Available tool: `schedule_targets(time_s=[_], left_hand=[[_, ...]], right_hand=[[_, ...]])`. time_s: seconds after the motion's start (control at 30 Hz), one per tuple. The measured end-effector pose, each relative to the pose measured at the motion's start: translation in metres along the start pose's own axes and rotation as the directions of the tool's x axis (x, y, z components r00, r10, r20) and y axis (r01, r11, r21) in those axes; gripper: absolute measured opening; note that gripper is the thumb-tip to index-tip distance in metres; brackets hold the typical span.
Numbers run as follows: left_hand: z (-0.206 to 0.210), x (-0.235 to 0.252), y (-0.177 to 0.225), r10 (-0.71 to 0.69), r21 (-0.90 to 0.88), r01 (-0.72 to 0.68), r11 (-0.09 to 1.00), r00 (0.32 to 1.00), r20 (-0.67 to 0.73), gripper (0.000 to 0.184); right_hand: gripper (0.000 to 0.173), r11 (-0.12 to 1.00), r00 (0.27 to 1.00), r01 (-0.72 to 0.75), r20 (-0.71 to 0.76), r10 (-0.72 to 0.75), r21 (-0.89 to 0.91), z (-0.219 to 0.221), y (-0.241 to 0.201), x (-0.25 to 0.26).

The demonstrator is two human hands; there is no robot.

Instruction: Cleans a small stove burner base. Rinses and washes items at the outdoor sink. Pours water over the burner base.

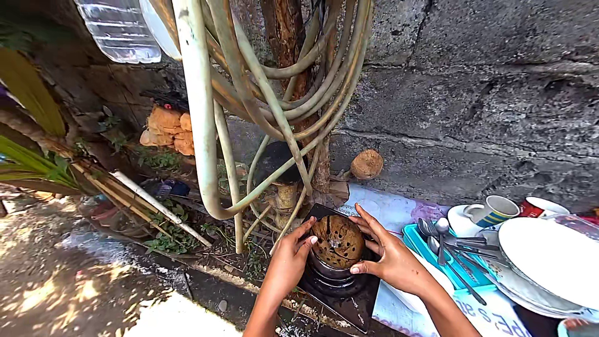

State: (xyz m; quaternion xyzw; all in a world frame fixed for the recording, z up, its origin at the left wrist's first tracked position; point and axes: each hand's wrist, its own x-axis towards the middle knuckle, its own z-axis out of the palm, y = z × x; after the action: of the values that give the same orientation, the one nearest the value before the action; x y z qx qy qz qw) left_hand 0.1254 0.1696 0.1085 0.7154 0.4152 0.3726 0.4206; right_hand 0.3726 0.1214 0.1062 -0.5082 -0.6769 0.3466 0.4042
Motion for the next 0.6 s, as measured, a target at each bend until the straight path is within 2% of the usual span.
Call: schedule_targets(time_s=[0.07, 0.13, 0.17, 0.2, 0.27, 0.3, 0.33, 0.4, 0.43, 0.5, 0.6], left_hand=[[0.000, 0.000, 0.002, -0.010, -0.003, 0.010, 1.000, 1.000, 0.001, 0.042], [-0.001, -0.001, 0.008, -0.014, 0.070, 0.015, 0.997, 1.000, -0.009, 0.050], [0.001, -0.001, 0.012, 0.005, 0.133, -0.002, 0.991, 1.000, -0.022, 0.054], [0.004, 0.000, 0.016, 0.030, 0.191, -0.023, 0.981, 0.999, -0.033, 0.056], [0.011, 0.003, 0.026, 0.095, 0.310, -0.080, 0.947, 0.995, -0.033, 0.057], [0.015, 0.005, 0.030, 0.133, 0.369, -0.117, 0.922, 0.991, -0.018, 0.057], [0.019, 0.008, 0.035, 0.166, 0.432, -0.151, 0.889, 0.986, 0.003, 0.058], [0.029, 0.016, 0.046, 0.195, 0.556, -0.202, 0.806, 0.978, 0.071, 0.061], [0.035, 0.022, 0.051, 0.183, 0.608, -0.213, 0.764, 0.977, 0.113, 0.062], [0.048, 0.035, 0.056, 0.136, 0.684, -0.214, 0.697, 0.977, 0.167, 0.063], [0.065, 0.050, 0.055, 0.049, 0.762, -0.168, 0.626, 0.983, 0.177, 0.062]], right_hand=[[0.124, 1.000, 1.000, 0.015, 0.027, -0.015, -0.014, -0.002, 0.000, -0.001], [0.126, 0.997, 0.997, 0.070, 0.045, -0.070, -0.012, -0.015, -0.003, -0.002], [0.120, 0.995, 0.995, 0.098, 0.005, -0.098, -0.007, -0.027, -0.004, -0.004], [0.105, 0.994, 0.992, 0.108, -0.065, -0.109, -0.024, -0.042, -0.003, -0.007], [0.059, 0.991, 0.979, 0.062, -0.185, -0.084, -0.122, -0.075, 0.005, -0.017], [0.039, 0.983, 0.982, 0.005, -0.186, -0.040, -0.185, -0.090, 0.010, -0.022], [0.027, 0.965, 0.988, -0.071, -0.148, 0.034, -0.252, -0.102, 0.015, -0.028], [0.021, 0.882, 0.976, -0.211, -0.037, 0.216, -0.421, -0.113, 0.032, -0.032], [0.022, 0.829, 0.961, -0.235, 0.009, 0.277, -0.507, -0.113, 0.044, -0.032], [0.024, 0.750, 0.934, -0.199, 0.110, 0.339, -0.630, -0.105, 0.072, -0.030], [0.029, 0.668, 0.893, -0.096, 0.234, 0.386, -0.738, -0.085, 0.107, -0.024]])
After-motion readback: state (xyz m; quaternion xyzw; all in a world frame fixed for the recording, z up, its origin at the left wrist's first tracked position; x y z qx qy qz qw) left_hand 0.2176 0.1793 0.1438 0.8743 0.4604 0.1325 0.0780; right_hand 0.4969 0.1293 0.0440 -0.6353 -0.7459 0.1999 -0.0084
